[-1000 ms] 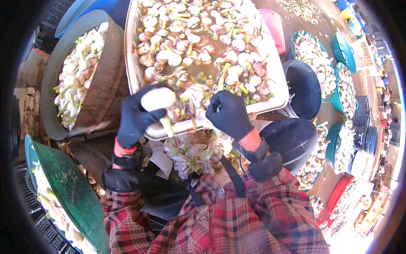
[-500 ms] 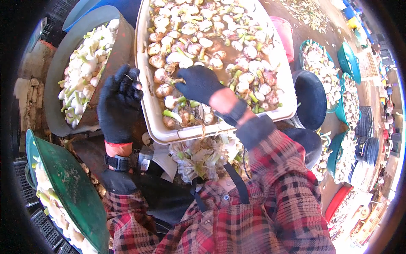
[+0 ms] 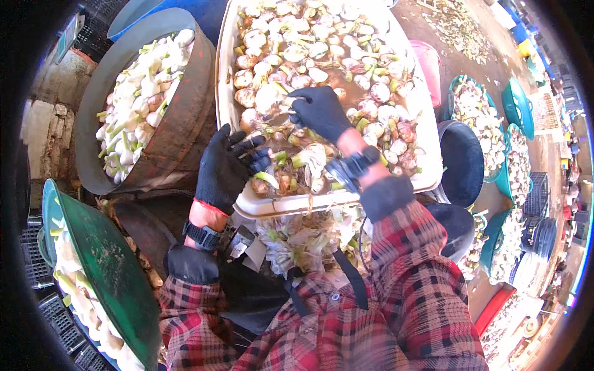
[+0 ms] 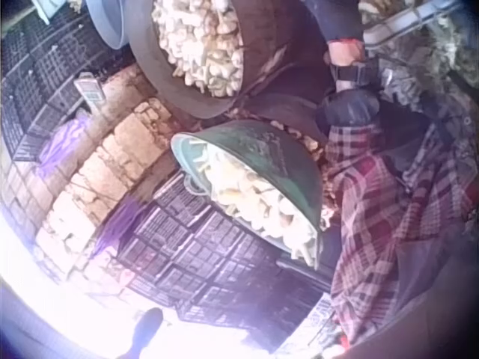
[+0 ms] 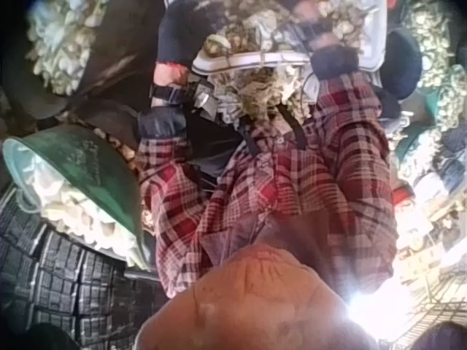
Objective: The person picks up garlic bulbs from a tray of water, peels away the outer layers by hand, and places the cleaned garlic into a green bowl. This process is repeated for several bulbs before the person reaches into a large metal container to retrieve more garlic.
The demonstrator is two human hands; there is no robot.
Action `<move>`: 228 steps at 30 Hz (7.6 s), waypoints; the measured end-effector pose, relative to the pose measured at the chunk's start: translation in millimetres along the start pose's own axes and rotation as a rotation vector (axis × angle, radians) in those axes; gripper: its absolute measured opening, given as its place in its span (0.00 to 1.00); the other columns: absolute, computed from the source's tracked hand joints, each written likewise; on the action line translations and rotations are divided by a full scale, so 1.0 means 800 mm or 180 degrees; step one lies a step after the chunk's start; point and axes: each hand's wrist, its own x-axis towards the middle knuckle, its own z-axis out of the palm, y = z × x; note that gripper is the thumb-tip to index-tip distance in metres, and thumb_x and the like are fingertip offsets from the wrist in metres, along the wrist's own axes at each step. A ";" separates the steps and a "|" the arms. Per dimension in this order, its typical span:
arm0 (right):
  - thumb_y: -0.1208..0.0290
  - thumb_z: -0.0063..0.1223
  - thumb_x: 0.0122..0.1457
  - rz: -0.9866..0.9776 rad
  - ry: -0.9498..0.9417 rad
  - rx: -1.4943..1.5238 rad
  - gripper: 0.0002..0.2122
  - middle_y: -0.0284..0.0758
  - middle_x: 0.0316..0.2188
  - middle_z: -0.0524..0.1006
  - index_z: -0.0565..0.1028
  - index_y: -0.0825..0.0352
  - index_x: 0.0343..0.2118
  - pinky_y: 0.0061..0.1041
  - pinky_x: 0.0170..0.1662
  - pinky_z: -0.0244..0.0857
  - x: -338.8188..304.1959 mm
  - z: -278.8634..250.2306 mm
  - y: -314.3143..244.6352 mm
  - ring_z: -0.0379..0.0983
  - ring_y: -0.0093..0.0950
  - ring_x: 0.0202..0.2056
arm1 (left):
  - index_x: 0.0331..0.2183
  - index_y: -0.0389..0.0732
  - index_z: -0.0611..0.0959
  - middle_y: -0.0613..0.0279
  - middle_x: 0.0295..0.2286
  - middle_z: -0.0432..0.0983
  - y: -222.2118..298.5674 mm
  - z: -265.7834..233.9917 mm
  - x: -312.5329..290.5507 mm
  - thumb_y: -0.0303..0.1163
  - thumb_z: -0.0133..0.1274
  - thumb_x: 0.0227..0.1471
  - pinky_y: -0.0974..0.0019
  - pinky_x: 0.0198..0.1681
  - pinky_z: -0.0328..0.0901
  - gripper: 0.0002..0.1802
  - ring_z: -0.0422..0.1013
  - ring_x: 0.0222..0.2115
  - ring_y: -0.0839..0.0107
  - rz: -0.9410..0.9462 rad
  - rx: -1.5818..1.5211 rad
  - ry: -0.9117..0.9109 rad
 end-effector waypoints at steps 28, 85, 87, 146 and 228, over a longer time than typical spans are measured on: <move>0.73 0.57 0.42 -0.1552 0.1544 -0.1743 0.03 0.35 0.22 0.74 0.74 0.62 0.21 0.35 0.28 0.66 -0.120 0.020 -0.025 0.72 0.37 0.26 | 0.42 0.35 0.76 0.55 0.38 0.73 -0.076 0.013 0.016 0.21 0.62 0.39 0.66 0.44 0.65 0.23 0.71 0.40 0.66 0.3187 0.3272 -0.0188; 0.78 0.57 0.50 -0.0468 0.0443 0.0009 0.05 0.35 0.19 0.73 0.74 0.71 0.28 0.24 0.26 0.62 -0.155 0.011 0.017 0.66 0.22 0.20 | 0.54 0.35 0.67 0.52 0.30 0.77 -0.060 -0.009 -0.016 0.30 0.58 0.46 0.68 0.35 0.67 0.33 0.72 0.30 0.71 0.2549 0.4491 -0.1813; 0.80 0.58 0.48 -0.0392 0.0374 0.0144 0.05 0.37 0.20 0.74 0.74 0.72 0.28 0.23 0.26 0.62 -0.159 0.002 0.025 0.67 0.22 0.21 | 0.51 0.34 0.70 0.51 0.32 0.77 -0.072 0.000 -0.008 0.30 0.58 0.47 0.68 0.38 0.66 0.29 0.72 0.32 0.71 0.2377 0.4429 -0.1575; 0.73 0.60 0.46 -0.1518 0.1301 -0.0783 0.09 0.39 0.29 0.77 0.79 0.65 0.33 0.30 0.34 0.69 -0.100 0.012 -0.036 0.76 0.37 0.32 | 0.46 0.33 0.71 0.58 0.39 0.72 -0.049 0.026 0.003 0.20 0.57 0.46 0.69 0.42 0.68 0.24 0.70 0.37 0.74 0.1965 0.1567 -0.0408; 0.76 0.51 0.52 -0.0460 0.1203 -0.1082 0.03 0.48 0.23 0.74 0.71 0.70 0.27 0.37 0.31 0.65 -0.132 0.007 0.049 0.72 0.47 0.29 | 0.49 0.34 0.71 0.56 0.42 0.72 -0.072 0.003 -0.030 0.21 0.52 0.38 0.67 0.49 0.62 0.31 0.69 0.45 0.68 0.1952 0.3224 -0.2297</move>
